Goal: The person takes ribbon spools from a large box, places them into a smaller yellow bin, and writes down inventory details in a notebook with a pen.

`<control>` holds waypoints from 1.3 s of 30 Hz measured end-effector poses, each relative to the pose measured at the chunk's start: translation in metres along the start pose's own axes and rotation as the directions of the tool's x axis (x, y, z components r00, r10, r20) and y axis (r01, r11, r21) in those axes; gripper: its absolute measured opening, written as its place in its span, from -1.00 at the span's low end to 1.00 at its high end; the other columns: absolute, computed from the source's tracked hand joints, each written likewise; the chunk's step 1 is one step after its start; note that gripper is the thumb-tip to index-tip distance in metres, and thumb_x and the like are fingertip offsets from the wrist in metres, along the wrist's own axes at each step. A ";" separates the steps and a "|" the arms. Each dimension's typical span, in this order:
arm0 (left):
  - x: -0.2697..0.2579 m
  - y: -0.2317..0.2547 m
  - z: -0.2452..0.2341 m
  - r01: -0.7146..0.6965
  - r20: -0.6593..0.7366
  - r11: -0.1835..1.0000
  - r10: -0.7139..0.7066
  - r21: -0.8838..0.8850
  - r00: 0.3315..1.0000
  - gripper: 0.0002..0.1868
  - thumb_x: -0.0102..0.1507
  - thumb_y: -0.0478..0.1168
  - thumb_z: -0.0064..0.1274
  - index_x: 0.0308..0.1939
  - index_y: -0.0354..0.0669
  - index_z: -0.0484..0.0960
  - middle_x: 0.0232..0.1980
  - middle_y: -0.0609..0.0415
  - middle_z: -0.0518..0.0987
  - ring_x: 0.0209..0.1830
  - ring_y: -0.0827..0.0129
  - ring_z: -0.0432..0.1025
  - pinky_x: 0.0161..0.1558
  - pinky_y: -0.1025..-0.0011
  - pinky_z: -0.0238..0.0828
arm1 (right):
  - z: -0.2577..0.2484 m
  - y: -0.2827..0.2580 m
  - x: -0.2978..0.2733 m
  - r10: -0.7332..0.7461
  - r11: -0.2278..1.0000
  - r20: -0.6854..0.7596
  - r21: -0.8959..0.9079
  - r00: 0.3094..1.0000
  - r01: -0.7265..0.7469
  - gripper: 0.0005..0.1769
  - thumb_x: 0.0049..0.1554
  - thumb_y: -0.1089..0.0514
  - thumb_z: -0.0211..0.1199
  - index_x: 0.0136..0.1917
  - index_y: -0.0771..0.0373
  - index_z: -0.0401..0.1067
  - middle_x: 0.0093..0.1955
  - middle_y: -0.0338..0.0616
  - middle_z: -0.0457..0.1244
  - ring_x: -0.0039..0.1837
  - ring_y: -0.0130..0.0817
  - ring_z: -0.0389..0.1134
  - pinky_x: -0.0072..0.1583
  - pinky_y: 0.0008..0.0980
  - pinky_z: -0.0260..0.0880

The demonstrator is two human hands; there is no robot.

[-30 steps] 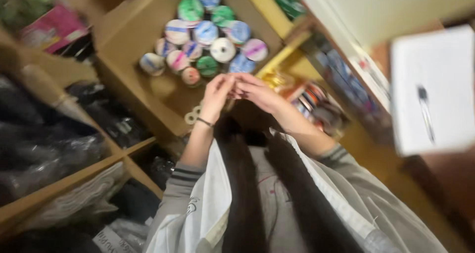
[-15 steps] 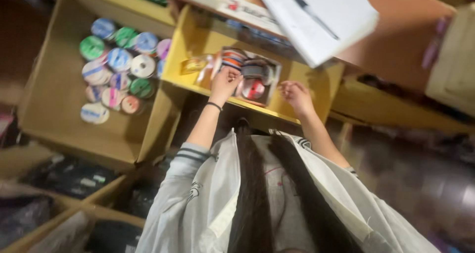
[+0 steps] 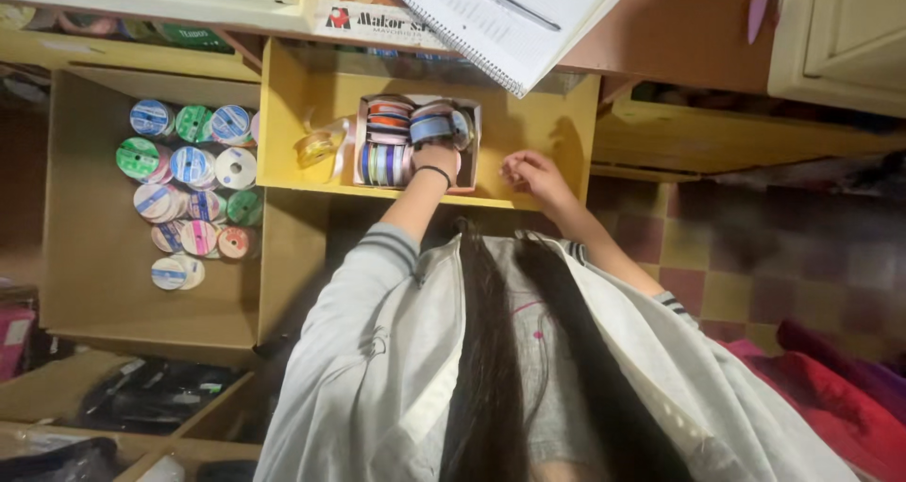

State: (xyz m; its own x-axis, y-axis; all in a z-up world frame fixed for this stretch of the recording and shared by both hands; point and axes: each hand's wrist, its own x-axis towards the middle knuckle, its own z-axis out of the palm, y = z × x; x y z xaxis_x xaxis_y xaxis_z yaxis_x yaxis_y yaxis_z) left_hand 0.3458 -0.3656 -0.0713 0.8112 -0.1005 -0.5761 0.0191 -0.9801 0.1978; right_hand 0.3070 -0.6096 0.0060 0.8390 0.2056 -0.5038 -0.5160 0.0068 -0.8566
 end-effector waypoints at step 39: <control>-0.200 -0.006 -0.121 -0.621 -0.740 0.447 -0.157 -0.644 0.654 -0.32 0.14 -0.29 0.32 0.34 0.09 0.47 0.23 0.00 0.57 0.28 0.07 0.44 0.29 0.15 0.39 | 0.124 -0.136 -0.024 -0.337 0.918 0.422 -0.053 0.842 0.394 -0.53 0.20 0.16 0.39 0.33 0.29 0.39 -0.03 -0.10 0.31 -0.04 -0.34 0.44 -0.03 -0.33 0.57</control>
State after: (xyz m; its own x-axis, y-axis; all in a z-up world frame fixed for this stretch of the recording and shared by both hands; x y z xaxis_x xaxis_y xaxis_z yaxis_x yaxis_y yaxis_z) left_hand 0.2547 -0.3189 0.1386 0.9601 0.2147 0.1791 -0.1192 -0.2650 0.9569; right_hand 0.3357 -0.4938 0.1482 0.8074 0.5833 -0.0884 -0.1337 0.0350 -0.9904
